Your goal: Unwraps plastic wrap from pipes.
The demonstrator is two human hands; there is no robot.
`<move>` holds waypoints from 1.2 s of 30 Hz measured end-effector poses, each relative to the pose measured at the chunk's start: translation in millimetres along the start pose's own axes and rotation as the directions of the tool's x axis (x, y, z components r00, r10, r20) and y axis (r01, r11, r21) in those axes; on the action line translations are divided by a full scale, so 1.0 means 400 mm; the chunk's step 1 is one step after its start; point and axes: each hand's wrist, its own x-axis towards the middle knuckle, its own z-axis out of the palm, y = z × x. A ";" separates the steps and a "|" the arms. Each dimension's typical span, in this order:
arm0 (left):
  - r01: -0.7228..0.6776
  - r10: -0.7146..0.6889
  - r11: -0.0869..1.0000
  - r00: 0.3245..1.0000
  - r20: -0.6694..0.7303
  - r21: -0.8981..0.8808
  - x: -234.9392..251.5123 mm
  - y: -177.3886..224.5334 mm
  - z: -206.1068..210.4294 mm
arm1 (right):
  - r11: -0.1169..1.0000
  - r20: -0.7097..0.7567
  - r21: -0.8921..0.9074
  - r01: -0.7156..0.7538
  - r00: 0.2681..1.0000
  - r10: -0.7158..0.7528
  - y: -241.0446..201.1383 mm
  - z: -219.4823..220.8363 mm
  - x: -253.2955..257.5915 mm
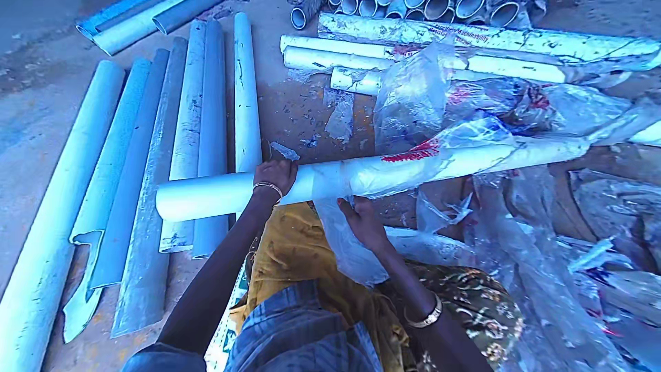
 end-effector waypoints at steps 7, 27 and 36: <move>-0.049 0.045 0.999 0.972 0.232 0.013 0.088 0.000 -0.046 | 0.959 -0.122 -0.273 0.078 0.986 -0.115 0.134 -0.264 -0.058; -0.194 0.186 0.980 0.858 0.478 -0.035 0.236 0.031 -0.029 | 0.904 -0.321 -0.420 -0.072 0.944 -0.074 0.263 -0.772 -0.006; -0.236 0.233 0.970 0.837 0.496 -0.058 0.263 0.023 -0.007 | 0.945 -0.679 -0.273 0.178 0.661 -0.321 0.243 -0.112 -0.087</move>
